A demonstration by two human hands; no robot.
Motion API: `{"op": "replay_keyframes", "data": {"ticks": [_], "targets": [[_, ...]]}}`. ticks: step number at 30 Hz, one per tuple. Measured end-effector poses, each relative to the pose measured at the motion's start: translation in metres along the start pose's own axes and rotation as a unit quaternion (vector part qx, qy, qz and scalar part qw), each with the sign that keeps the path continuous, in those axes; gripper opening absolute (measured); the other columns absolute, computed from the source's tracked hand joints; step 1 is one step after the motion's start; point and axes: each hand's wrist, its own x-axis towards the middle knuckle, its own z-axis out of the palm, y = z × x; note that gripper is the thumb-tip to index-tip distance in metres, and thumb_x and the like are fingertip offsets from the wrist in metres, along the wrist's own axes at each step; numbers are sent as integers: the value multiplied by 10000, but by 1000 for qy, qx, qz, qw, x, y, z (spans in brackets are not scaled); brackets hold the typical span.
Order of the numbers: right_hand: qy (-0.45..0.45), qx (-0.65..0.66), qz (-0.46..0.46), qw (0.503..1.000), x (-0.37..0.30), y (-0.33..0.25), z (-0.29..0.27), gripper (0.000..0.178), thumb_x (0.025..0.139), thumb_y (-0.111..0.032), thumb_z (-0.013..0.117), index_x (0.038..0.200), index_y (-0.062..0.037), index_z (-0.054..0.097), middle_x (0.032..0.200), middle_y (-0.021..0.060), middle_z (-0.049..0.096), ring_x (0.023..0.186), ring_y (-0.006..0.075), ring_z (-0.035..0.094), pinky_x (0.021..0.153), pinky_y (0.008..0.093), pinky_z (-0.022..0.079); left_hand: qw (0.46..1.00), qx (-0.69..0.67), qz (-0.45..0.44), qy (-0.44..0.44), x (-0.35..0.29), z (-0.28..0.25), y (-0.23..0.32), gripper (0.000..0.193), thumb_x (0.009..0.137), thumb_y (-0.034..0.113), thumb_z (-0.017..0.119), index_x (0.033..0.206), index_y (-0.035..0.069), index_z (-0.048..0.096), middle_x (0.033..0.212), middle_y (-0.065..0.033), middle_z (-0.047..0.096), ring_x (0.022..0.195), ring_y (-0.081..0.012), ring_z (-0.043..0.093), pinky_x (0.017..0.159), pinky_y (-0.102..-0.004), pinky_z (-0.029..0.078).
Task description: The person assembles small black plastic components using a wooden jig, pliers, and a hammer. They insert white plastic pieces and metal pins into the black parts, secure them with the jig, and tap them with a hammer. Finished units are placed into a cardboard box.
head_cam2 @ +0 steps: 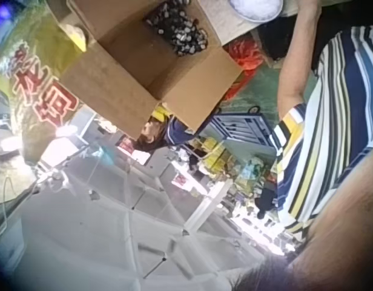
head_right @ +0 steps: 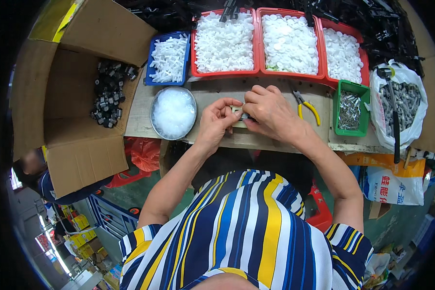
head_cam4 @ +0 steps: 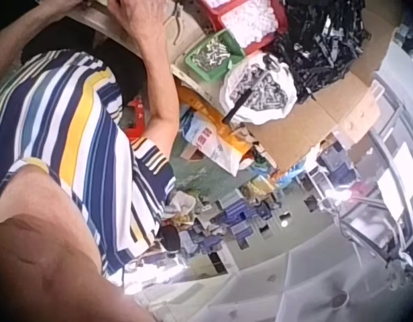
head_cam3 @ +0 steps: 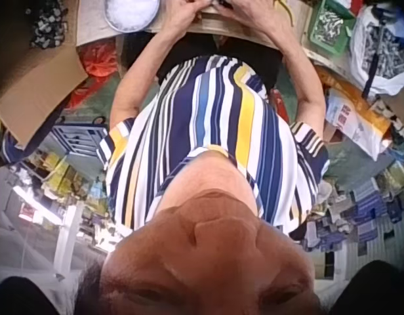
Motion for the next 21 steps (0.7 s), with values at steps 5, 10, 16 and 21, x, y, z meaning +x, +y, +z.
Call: {"op": "replay_keyframes", "data": {"ticks": [5,10,16,21], "targets": [[23,2,27,999,-9,4,-3,136,754,-101,736,872,-70,676,892,60,591,898,230,585,772,366,431,996,76,40,9,1,3,2,193,921,108,683,1087,12,662,655,83,478,575,-7,431,495,-188,369],[157,-1,106,982,-43,9,-39,144,774,-26,723,908,-50,676,927,86,630,900,263,631,769,379,478,983,165,74,40,-5,4,-3,158,937,131,671,1049,20,686,654,90,444,596,0,417,483,-189,365],[227,-134,364,894,-139,44,-75,122,863,-30,679,971,23,659,936,139,625,776,309,640,692,369,496,918,281,265,94,9,4,40,145,885,87,712,998,-2,701,712,-10,575,596,-86,501,565,-272,430],[169,-167,415,878,-170,57,-66,118,862,-42,671,963,18,655,913,160,598,810,345,614,721,409,476,781,452,400,159,65,-1,71,90,817,66,727,889,13,712,790,-121,616,683,-264,610,643,-362,478]]}}
